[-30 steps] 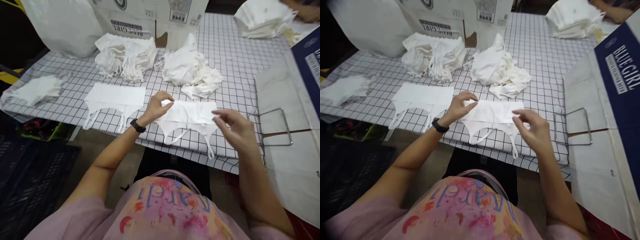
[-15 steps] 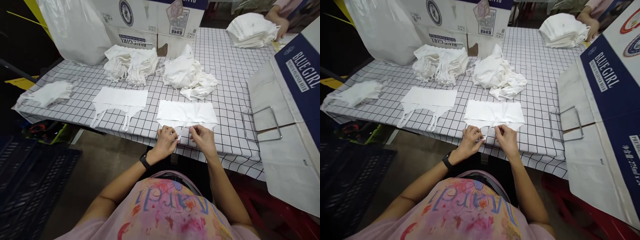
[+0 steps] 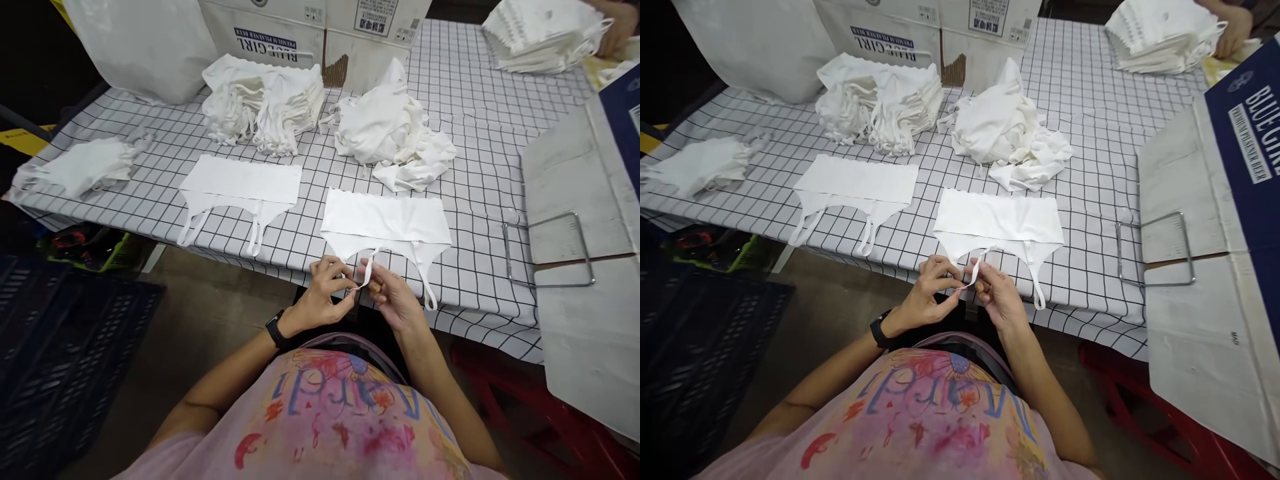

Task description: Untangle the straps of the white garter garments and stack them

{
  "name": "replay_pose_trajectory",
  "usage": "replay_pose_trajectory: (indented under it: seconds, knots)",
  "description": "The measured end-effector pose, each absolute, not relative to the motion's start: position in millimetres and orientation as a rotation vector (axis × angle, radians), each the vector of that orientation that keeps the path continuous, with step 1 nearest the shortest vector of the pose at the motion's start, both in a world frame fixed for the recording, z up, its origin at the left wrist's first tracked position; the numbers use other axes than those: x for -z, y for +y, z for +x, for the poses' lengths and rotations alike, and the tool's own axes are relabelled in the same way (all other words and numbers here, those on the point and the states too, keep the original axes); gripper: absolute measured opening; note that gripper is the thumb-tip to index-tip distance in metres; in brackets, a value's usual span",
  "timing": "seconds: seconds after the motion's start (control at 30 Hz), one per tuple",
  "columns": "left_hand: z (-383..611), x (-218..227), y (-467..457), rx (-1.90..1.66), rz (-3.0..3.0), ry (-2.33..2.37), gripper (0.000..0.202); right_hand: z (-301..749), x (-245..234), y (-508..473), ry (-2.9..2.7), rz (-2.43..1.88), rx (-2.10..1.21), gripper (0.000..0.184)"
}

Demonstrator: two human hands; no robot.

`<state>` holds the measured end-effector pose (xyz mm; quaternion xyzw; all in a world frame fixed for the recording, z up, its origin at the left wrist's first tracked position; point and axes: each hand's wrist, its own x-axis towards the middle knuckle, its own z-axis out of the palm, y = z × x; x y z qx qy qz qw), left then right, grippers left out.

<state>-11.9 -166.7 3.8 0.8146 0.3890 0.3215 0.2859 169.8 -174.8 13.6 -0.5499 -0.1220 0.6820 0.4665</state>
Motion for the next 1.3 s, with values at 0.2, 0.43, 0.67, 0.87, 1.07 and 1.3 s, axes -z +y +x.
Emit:
replay_pose_trajectory:
  seconds: [0.2,0.43,0.67,0.87,1.07,1.3]
  knots:
    - [-24,7,-173,-0.753,2.367,1.043,0.011,177,-21,-180,-0.473,-1.34,-1.53,0.037]
    - [-37,22,-186,-0.805,2.408,1.059,0.017,192,-43,-240,-1.173,-1.478,-1.276,0.02]
    - [-37,24,-196,-0.958,2.281,1.14,0.024,188,-48,-257,-1.826,-1.192,-1.141,0.028]
    - [-40,23,-198,-0.789,2.42,1.017,0.024,180,-47,-256,-1.805,-1.144,-1.292,0.03]
    - [-42,34,-200,-0.899,2.458,0.937,0.022,182,-52,-254,-1.626,-1.249,-1.376,0.029]
    - [-42,37,-195,-1.026,2.493,0.9,0.017,180,-50,-248,-1.304,-1.293,-1.405,0.018]
